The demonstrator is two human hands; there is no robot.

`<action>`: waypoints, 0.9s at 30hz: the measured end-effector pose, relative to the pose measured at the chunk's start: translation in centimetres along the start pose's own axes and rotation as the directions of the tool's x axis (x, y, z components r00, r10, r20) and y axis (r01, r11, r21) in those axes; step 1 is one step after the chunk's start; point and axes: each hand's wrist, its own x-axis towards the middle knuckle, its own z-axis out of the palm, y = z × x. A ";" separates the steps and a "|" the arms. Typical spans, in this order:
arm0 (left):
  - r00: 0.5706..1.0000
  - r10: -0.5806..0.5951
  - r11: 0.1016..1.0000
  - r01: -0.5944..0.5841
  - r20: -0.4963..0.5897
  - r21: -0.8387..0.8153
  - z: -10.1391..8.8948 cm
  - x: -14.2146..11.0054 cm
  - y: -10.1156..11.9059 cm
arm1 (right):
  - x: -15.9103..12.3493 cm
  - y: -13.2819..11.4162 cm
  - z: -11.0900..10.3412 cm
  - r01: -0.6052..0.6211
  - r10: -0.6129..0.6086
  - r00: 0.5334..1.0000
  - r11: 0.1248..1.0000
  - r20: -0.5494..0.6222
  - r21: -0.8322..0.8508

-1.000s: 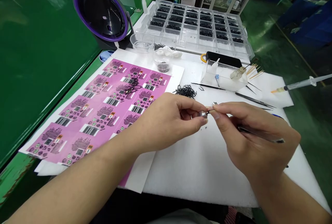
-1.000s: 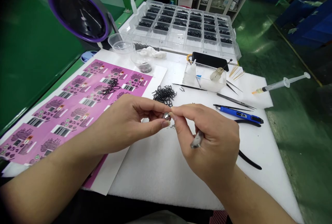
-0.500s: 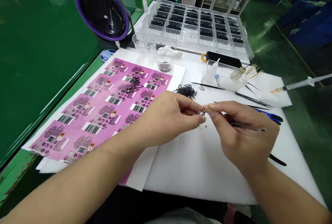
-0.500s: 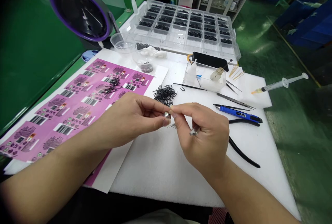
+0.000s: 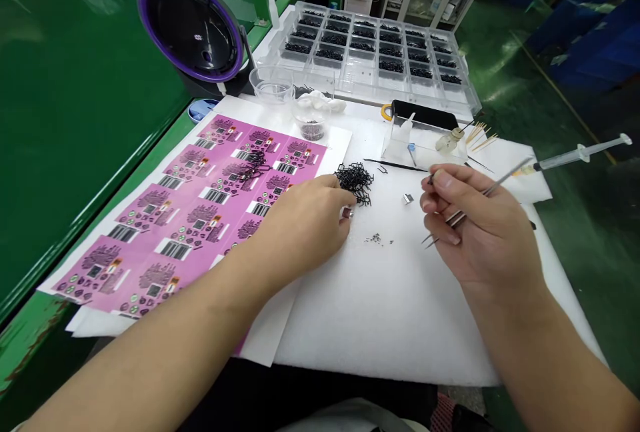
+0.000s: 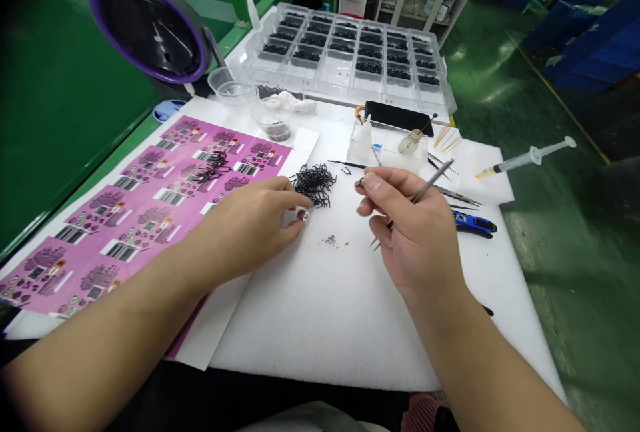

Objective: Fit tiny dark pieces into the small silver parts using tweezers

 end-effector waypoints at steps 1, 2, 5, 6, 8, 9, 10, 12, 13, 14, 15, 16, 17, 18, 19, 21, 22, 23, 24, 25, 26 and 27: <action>0.998 0.032 0.999 -0.033 -0.051 -0.020 0.1 0.0 0.1 | 0.1 -0.1 0.0 -0.099 0.097 0.994 0.994 0.046 0.044; 0.989 0.073 0.995 -0.082 -0.129 -0.065 0.1 -0.1 0.2 | 0.0 -0.1 0.1 -0.182 0.175 0.981 0.980 0.089 0.078; 0.899 0.179 0.933 -0.284 -0.399 -0.220 -0.1 -0.2 0.9 | -0.2 0.0 0.4 -0.362 0.328 0.916 0.924 0.232 0.125; 0.863 0.196 0.907 -0.340 -0.466 -0.248 -0.2 -0.2 1.1 | -0.2 0.1 0.4 -0.409 0.363 0.888 0.904 0.282 0.126; 0.819 0.212 0.871 -0.406 -0.533 -0.276 -0.2 -0.1 1.4 | -0.3 0.3 0.5 -0.472 0.404 0.841 0.873 0.360 0.125; 0.812 0.216 0.863 -0.419 -0.543 -0.283 -0.2 -0.1 1.5 | -0.3 0.4 0.5 -0.491 0.414 0.826 0.862 0.383 0.126; 0.807 0.219 0.858 -0.427 -0.548 -0.286 -0.1 0.0 1.5 | -0.3 0.5 0.5 -0.503 0.420 0.815 0.854 0.399 0.129; 0.808 0.218 0.856 -0.427 -0.548 -0.290 0.0 0.0 1.5 | -0.3 0.6 0.5 -0.521 0.426 0.801 0.842 0.421 0.141; 0.810 0.215 0.857 -0.424 -0.545 -0.292 0.0 0.1 1.5 | -0.3 0.7 0.6 -0.528 0.427 0.796 0.836 0.429 0.147; 0.813 0.214 0.859 -0.421 -0.542 -0.292 0.1 0.1 1.5 | -0.4 0.7 0.6 -0.531 0.426 0.793 0.834 0.436 0.152; 0.813 0.216 0.859 -0.421 -0.540 -0.291 0.1 0.1 1.5 | -0.4 0.7 0.7 -0.532 0.424 0.791 0.833 0.441 0.153; 0.811 0.219 0.859 -0.424 -0.542 -0.287 0.2 0.1 1.6 | -0.4 0.7 0.7 -0.529 0.421 0.791 0.835 0.444 0.151; 0.808 0.223 0.859 -0.428 -0.545 -0.282 0.2 0.1 1.6 | -0.4 0.8 0.8 -0.525 0.420 0.791 0.839 0.445 0.141; 0.805 0.229 0.859 -0.432 -0.548 -0.276 0.1 0.1 1.6 | -0.4 0.8 0.8 -0.519 0.421 0.792 0.845 0.442 0.126; 0.803 0.237 0.860 -0.435 -0.546 -0.266 0.0 0.0 1.6 | -0.4 0.7 0.8 -0.509 0.422 0.797 0.854 0.432 0.106; 0.816 0.256 0.887 -0.412 -0.519 -0.211 -0.6 0.0 1.1 | -0.4 0.6 0.6 -0.447 0.397 0.838 0.893 0.374 0.054; 0.837 0.251 0.915 -0.369 -0.486 -0.161 -1.1 0.0 0.6 | -0.3 0.5 0.4 -0.366 0.344 0.883 0.931 0.318 0.009; 0.866 0.222 0.950 -0.296 -0.448 -0.101 -1.8 0.0 0.0 | -0.2 0.4 0.1 -0.232 0.242 0.939 0.970 0.245 -0.069; 0.896 0.164 0.981 -0.193 -0.412 -0.030 -2.5 0.0 -0.8 | -0.1 0.3 -0.3 -0.058 0.094 0.980 0.978 0.175 -0.199; 0.918 0.069 0.998 -0.063 -0.392 0.030 -3.3 -0.1 -1.6 | 0.0 0.1 -0.7 0.125 -0.080 0.988 0.921 0.134 -0.368; 0.918 -0.045 0.994 0.082 -0.395 0.076 -4.1 -0.1 -2.5 | 0.2 0.0 -1.2 0.279 -0.243 0.960 0.783 0.138 -0.556; 0.896 -0.170 0.968 0.230 -0.410 0.102 -4.8 -0.2 -3.4 | 0.3 -0.1 -1.5 0.360 -0.339 0.923 0.600 0.181 -0.715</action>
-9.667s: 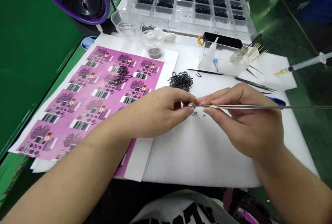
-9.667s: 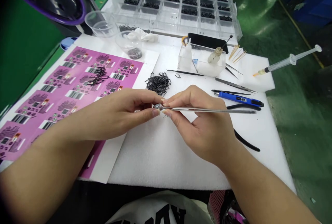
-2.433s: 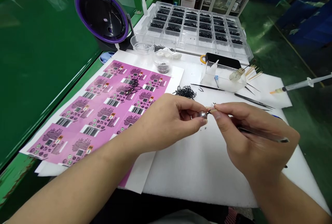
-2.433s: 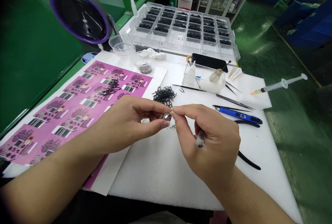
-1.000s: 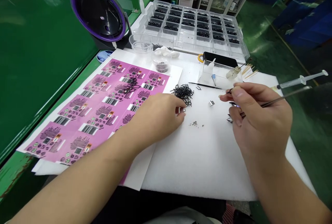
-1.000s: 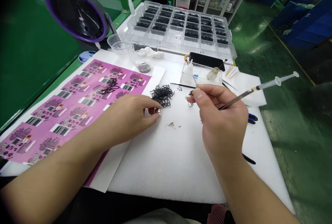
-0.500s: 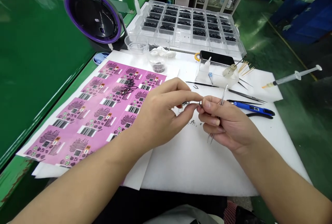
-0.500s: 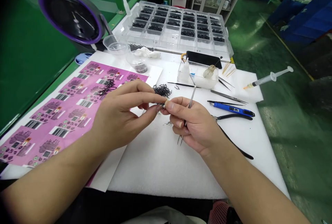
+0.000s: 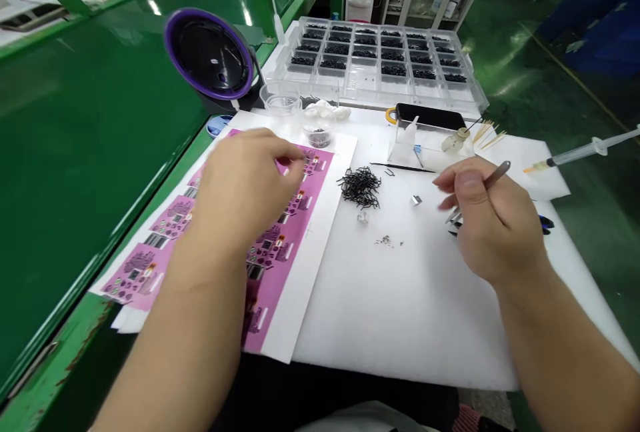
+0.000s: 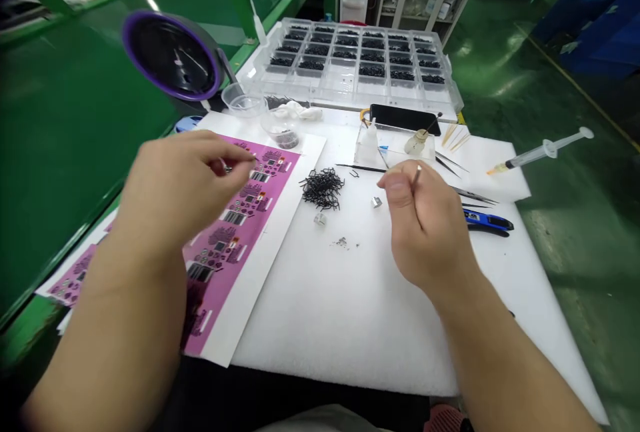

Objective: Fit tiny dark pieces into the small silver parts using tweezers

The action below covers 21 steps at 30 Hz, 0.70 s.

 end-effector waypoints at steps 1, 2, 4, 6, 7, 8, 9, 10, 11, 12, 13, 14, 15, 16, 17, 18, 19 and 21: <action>0.992 -0.127 0.990 0.126 0.010 0.065 -0.5 0.3 -0.9 | 0.1 0.2 -0.3 0.060 -0.060 0.998 0.979 0.007 -0.196; 0.970 -0.241 0.965 0.235 0.035 0.120 -0.9 0.5 -1.6 | 0.1 0.3 -0.5 0.078 -0.066 0.997 0.939 0.049 -0.335; 0.911 -0.399 0.906 0.374 0.106 0.201 -1.4 0.6 -2.7 | 0.1 0.4 -0.8 0.058 0.017 0.987 0.887 0.158 -0.457; 0.880 -0.443 0.886 0.401 0.171 0.231 -1.5 0.6 -3.3 | 0.0 0.5 -0.8 0.029 0.109 0.963 0.868 0.246 -0.497; 0.878 -0.444 0.886 0.399 0.182 0.235 -1.4 0.6 -3.6 | 0.0 0.5 -0.7 0.024 0.141 0.949 0.857 0.281 -0.514; 0.876 -0.446 0.885 0.401 0.182 0.238 -1.3 0.5 -3.8 | 0.0 0.5 -0.7 0.019 0.171 0.936 0.846 0.306 -0.533; 0.872 -0.450 0.883 0.401 0.195 0.243 -1.2 0.5 -3.9 | 0.0 0.6 -0.7 0.011 0.205 0.922 0.834 0.330 -0.551; 0.869 -0.456 0.881 0.410 0.192 0.236 -1.1 0.6 -4.0 | 0.0 0.7 -0.7 0.001 0.239 0.905 0.825 0.351 -0.565; 0.871 -0.463 0.879 0.425 0.166 0.217 -1.1 0.6 -4.1 | 0.0 0.9 -0.7 -0.004 0.266 0.888 0.820 0.374 -0.573; 0.877 -0.463 0.880 0.438 0.126 0.184 -1.1 0.6 -4.1 | 0.1 1.0 -0.8 -0.001 0.281 0.873 0.818 0.398 -0.575; 0.883 -0.462 0.882 0.449 0.078 0.140 -1.2 0.7 -3.9 | 0.2 1.1 -1.0 0.009 0.282 0.864 0.819 0.416 -0.574; 0.893 -0.449 0.891 0.446 0.030 0.087 -1.1 0.7 -3.5 | 0.3 1.2 -1.2 0.023 0.268 0.864 0.824 0.426 -0.566; 0.908 -0.418 0.908 0.418 -0.010 0.032 -1.0 0.6 -2.9 | 0.4 1.3 -1.4 0.033 0.247 0.871 0.834 0.425 -0.551; 0.936 -0.352 0.936 0.351 -0.024 -0.019 -0.8 0.5 -2.2 | 0.5 1.3 -1.6 0.031 0.226 0.883 0.847 0.412 -0.530; 0.970 -0.245 0.968 0.244 -0.002 -0.062 -0.4 0.2 -1.4 | 0.6 1.2 -1.8 0.017 0.209 0.895 0.866 0.394 -0.500; 0.994 -0.096 0.988 0.101 0.045 -0.114 0.1 0.0 -0.5 | 0.6 1.1 -1.9 -0.005 0.196 0.906 0.891 0.375 -0.454; 0.992 0.071 0.984 -0.052 0.109 -0.168 0.7 -0.4 0.4 | 0.5 0.9 -1.9 -0.026 0.180 0.915 0.920 0.362 -0.391; 0.908 0.340 0.927 -0.279 0.246 -0.249 2.0 -1.1 1.9 | 0.3 0.5 -1.6 -0.049 0.135 0.918 0.971 0.372 -0.232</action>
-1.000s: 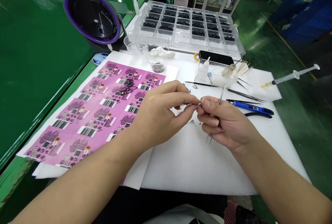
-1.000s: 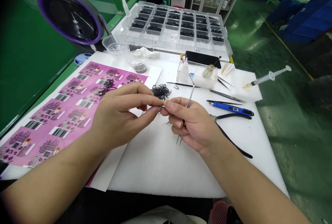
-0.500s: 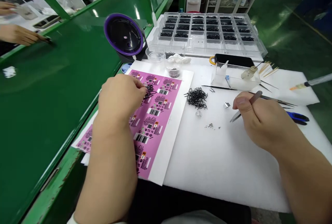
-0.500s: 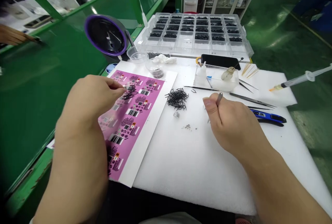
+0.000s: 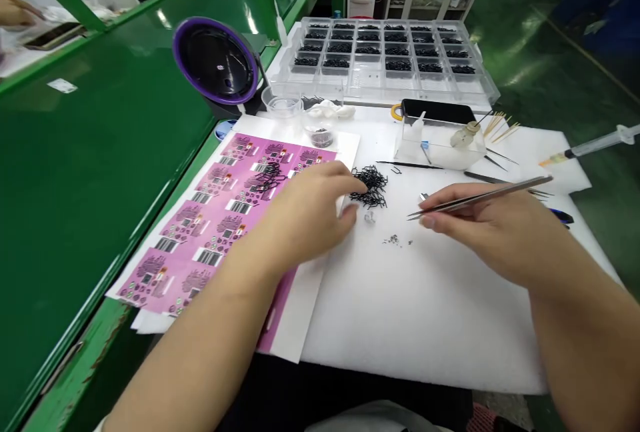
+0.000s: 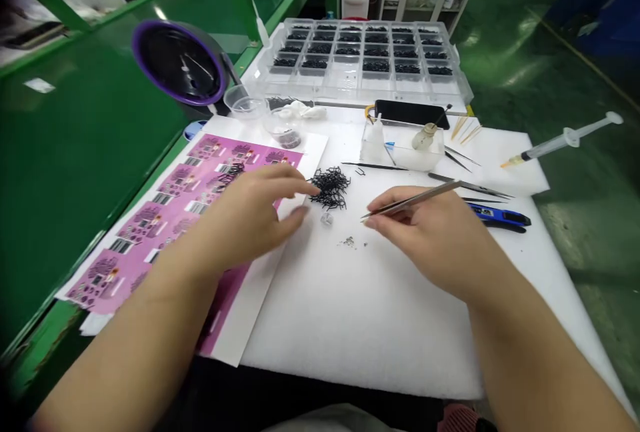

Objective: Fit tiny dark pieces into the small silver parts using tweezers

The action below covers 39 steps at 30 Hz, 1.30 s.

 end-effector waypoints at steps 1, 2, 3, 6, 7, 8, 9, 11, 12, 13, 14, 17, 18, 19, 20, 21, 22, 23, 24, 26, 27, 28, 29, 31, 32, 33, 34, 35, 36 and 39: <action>0.995 0.067 0.998 -0.067 0.078 0.000 0.8 0.1 0.5 | -0.1 -0.3 0.3 0.035 -0.036 0.999 0.997 0.015 0.076; 0.986 0.099 0.995 -0.101 0.131 0.009 1.4 0.1 0.8 | -0.1 -0.5 0.6 0.076 -0.081 0.996 0.988 0.033 0.133; 0.981 0.110 0.993 -0.116 0.163 0.023 1.9 0.2 1.0 | -0.2 -0.7 0.9 0.116 -0.126 0.991 0.978 0.048 0.171; 0.975 0.101 0.993 -0.112 0.196 0.043 2.7 0.4 0.9 | -0.2 -1.0 1.8 0.202 -0.217 0.974 0.961 0.063 0.189; 0.976 0.106 0.993 -0.115 0.192 0.035 2.7 0.5 0.8 | -0.1 -1.1 2.0 0.215 -0.228 0.972 0.960 0.053 0.178; 0.977 0.114 0.993 -0.120 0.180 0.020 2.6 0.5 0.7 | -0.1 -1.1 2.1 0.214 -0.225 0.973 0.962 0.050 0.169; 0.980 0.122 0.992 -0.124 0.157 -0.001 2.5 0.5 0.6 | -0.1 -1.0 2.2 0.201 -0.213 0.975 0.966 0.060 0.163; 0.989 0.121 0.992 -0.116 0.085 -0.056 2.0 0.5 0.6 | -0.1 -1.0 2.3 0.154 -0.172 0.980 0.974 0.100 0.166; 0.993 0.108 0.991 -0.104 0.047 -0.082 1.7 0.5 0.7 | -0.1 -1.0 2.3 0.127 -0.148 0.982 0.977 0.118 0.170; 0.996 0.091 0.991 -0.088 0.020 -0.102 1.5 0.4 0.7 | -0.1 -1.0 2.3 0.105 -0.129 0.983 0.980 0.134 0.170; 0.998 0.067 0.992 -0.067 0.003 -0.112 1.2 0.4 0.7 | -0.1 -1.0 2.4 0.093 -0.117 0.983 0.982 0.139 0.165; 1.000 -0.015 0.996 0.014 -0.011 -0.090 0.6 0.3 0.8 | -0.2 -1.0 2.5 0.093 -0.110 0.986 0.987 0.126 0.130; 0.999 -0.040 0.996 0.039 -0.012 -0.084 0.5 0.2 0.8 | -0.2 -1.0 2.5 0.099 -0.114 0.986 0.988 0.123 0.122; 0.998 -0.060 0.995 0.058 -0.015 -0.083 0.5 0.2 0.7 | -0.2 -1.0 2.5 0.105 -0.119 0.985 0.988 0.122 0.116; 0.997 -0.071 0.994 0.069 -0.019 -0.086 0.5 0.2 0.7 | -0.2 -1.0 2.5 0.110 -0.124 0.985 0.987 0.122 0.113; 0.997 -0.079 0.993 0.077 -0.023 -0.090 0.5 0.2 0.7 | -0.2 -1.0 2.5 0.114 -0.128 0.984 0.987 0.121 0.112; 0.996 -0.088 0.992 0.085 -0.024 -0.092 0.5 0.2 0.8 | -0.2 -1.0 2.5 0.117 -0.131 0.984 0.987 0.123 0.110; 0.995 -0.098 0.991 0.095 -0.026 -0.093 0.5 0.2 0.8 | -0.2 -1.1 2.5 0.118 -0.132 0.983 0.987 0.124 0.109; 0.994 -0.110 0.990 0.107 -0.028 -0.094 0.6 0.2 0.8 | -0.2 -1.1 2.5 0.119 -0.132 0.983 0.987 0.124 0.107; 0.990 -0.136 0.986 0.132 -0.034 -0.105 0.5 0.3 0.9 | -0.1 -1.1 2.5 0.124 -0.137 0.983 0.987 0.120 0.105; 0.989 -0.145 0.983 0.139 -0.038 -0.116 0.5 0.3 0.9 | -0.1 -1.1 2.5 0.127 -0.140 0.983 0.986 0.118 0.105; 0.988 -0.150 0.981 0.143 -0.042 -0.127 0.5 0.3 0.9 | -0.1 -1.1 2.5 0.130 -0.142 0.983 0.986 0.116 0.106; 0.987 -0.153 0.980 0.145 -0.046 -0.137 0.5 0.3 1.0 | -0.1 -1.1 2.5 0.132 -0.144 0.983 0.985 0.114 0.108; 0.986 -0.155 0.977 0.145 -0.057 -0.156 0.5 0.3 0.9 | -0.1 -1.0 2.5 0.131 -0.143 0.983 0.985 0.113 0.112; 0.986 -0.154 0.976 0.142 -0.063 -0.167 0.5 0.3 0.9 | -0.1 -1.0 2.5 0.129 -0.141 0.983 0.985 0.113 0.111; 0.986 -0.153 0.974 0.138 -0.071 -0.181 0.5 0.3 0.9 | -0.2 -1.0 2.5 0.127 -0.140 0.984 0.986 0.112 0.110; 0.985 -0.153 0.971 0.135 -0.077 -0.198 0.5 0.3 0.8 | -0.2 -1.0 2.5 0.128 -0.139 0.984 0.986 0.110 0.108; 0.985 -0.152 0.967 0.132 -0.077 -0.216 0.5 0.3 0.8 | -0.2 -1.0 2.5 0.127 -0.139 0.984 0.986 0.108 0.107; 0.986 -0.151 0.963 0.131 -0.071 -0.234 0.5 0.3 0.8 | -0.2 -1.0 2.5 0.128 -0.139 0.984 0.986 0.109 0.106; 0.987 -0.159 0.932 0.150 -0.003 -0.330 0.6 0.3 0.8 | -0.2 -1.0 2.7 0.134 -0.146 0.982 0.986 0.116 0.103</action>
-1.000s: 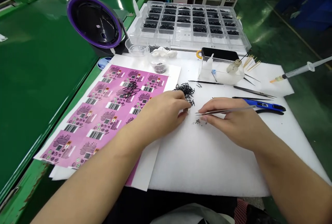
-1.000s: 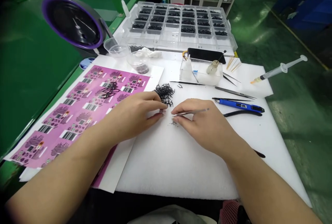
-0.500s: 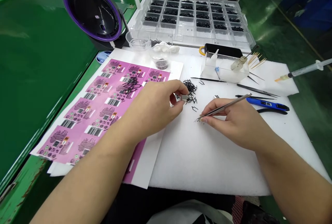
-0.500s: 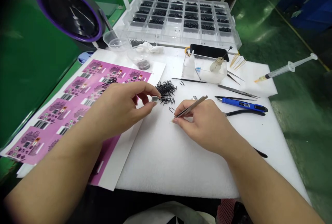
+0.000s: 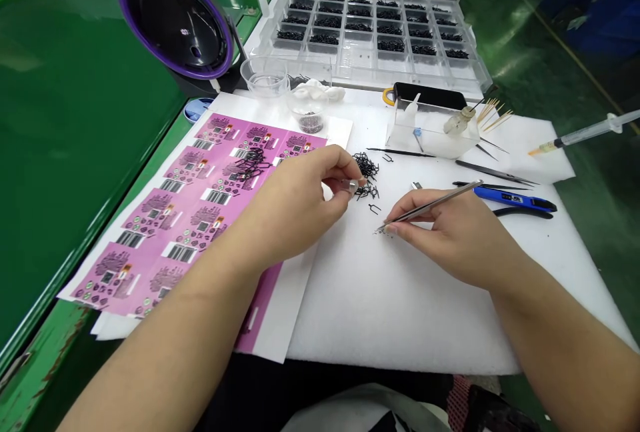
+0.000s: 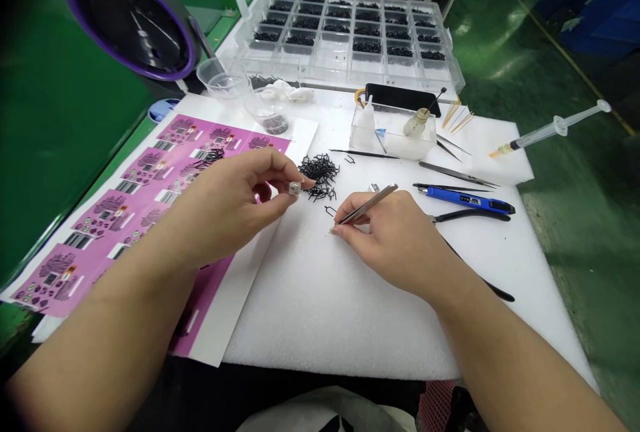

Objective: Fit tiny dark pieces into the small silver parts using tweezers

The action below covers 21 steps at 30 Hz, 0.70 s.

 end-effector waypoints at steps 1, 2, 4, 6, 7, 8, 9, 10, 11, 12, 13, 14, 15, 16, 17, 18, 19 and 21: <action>0.999 -0.013 0.998 0.014 0.033 -0.059 0.1 0.0 -0.1 | 0.0 0.0 0.0 0.001 -0.001 1.000 1.000 0.002 -0.006; 0.997 -0.023 0.991 0.031 0.067 -0.127 0.2 0.0 -0.1 | 0.1 0.0 0.1 0.001 -0.001 1.000 1.000 0.002 -0.018; 0.990 -0.033 0.964 0.068 0.140 -0.256 0.3 0.0 -0.3 | 0.1 0.1 0.0 0.009 -0.009 1.000 0.999 0.000 -0.041; 0.976 -0.042 0.935 0.114 0.212 -0.336 0.5 0.1 -0.5 | 0.0 0.0 -0.1 0.029 -0.029 1.000 0.999 -0.001 -0.041; 0.968 -0.050 0.926 0.137 0.245 -0.353 0.5 0.1 -0.5 | -0.1 -0.1 -0.2 0.040 -0.041 0.999 0.999 -0.015 -0.032; 0.960 -0.059 0.919 0.160 0.275 -0.360 0.5 0.2 -0.5 | -0.2 -0.2 -0.4 0.055 -0.056 0.997 0.998 -0.050 -0.017; 0.952 -0.067 0.915 0.178 0.298 -0.362 0.5 0.2 -0.4 | -0.4 -0.4 -0.4 0.069 -0.068 0.993 0.998 -0.098 0.006; 0.945 -0.072 0.912 0.191 0.318 -0.363 0.5 0.2 -0.3 | -0.6 -0.6 -0.5 0.084 -0.077 0.985 0.996 -0.155 0.036; 0.939 -0.068 0.909 0.197 0.337 -0.367 0.5 0.2 -0.2 | -0.8 -0.9 -0.5 0.105 -0.088 0.973 0.992 -0.212 0.071; 0.933 -0.057 0.905 0.198 0.355 -0.376 0.5 0.2 -0.1 | -0.9 -1.1 -0.5 0.131 -0.099 0.960 0.985 -0.263 0.108; 0.927 -0.045 0.900 0.200 0.373 -0.388 0.5 0.2 0.0 | -1.1 -1.4 -0.5 0.160 -0.111 0.947 0.977 -0.301 0.144; 0.922 -0.034 0.894 0.201 0.386 -0.401 0.5 0.2 0.2 | -1.1 -1.6 -0.4 0.186 -0.122 0.938 0.967 -0.324 0.174; 0.917 -0.023 0.888 0.202 0.397 -0.414 0.6 0.2 0.3 | -1.2 -1.8 -0.3 0.204 -0.130 0.934 0.959 -0.333 0.198; 0.914 -0.018 0.884 0.204 0.405 -0.422 0.6 0.2 0.4 | -1.2 -1.9 -0.1 0.217 -0.135 0.931 0.952 -0.338 0.216; 0.913 -0.017 0.881 0.206 0.407 -0.425 0.6 0.2 0.5 | -1.2 -2.0 -0.1 0.219 -0.135 0.934 0.947 -0.330 0.233; 0.913 -0.019 0.880 0.208 0.407 -0.427 0.6 0.1 0.5 | -1.2 -2.0 0.0 0.216 -0.132 0.939 0.944 -0.318 0.248; 0.914 -0.019 0.880 0.208 0.406 -0.428 0.6 0.1 0.6 | -1.2 -2.1 0.0 0.212 -0.127 0.943 0.942 -0.308 0.260; 0.914 -0.014 0.879 0.204 0.405 -0.431 0.6 0.1 0.6 | -1.3 -2.1 -0.1 0.207 -0.122 0.946 0.940 -0.300 0.270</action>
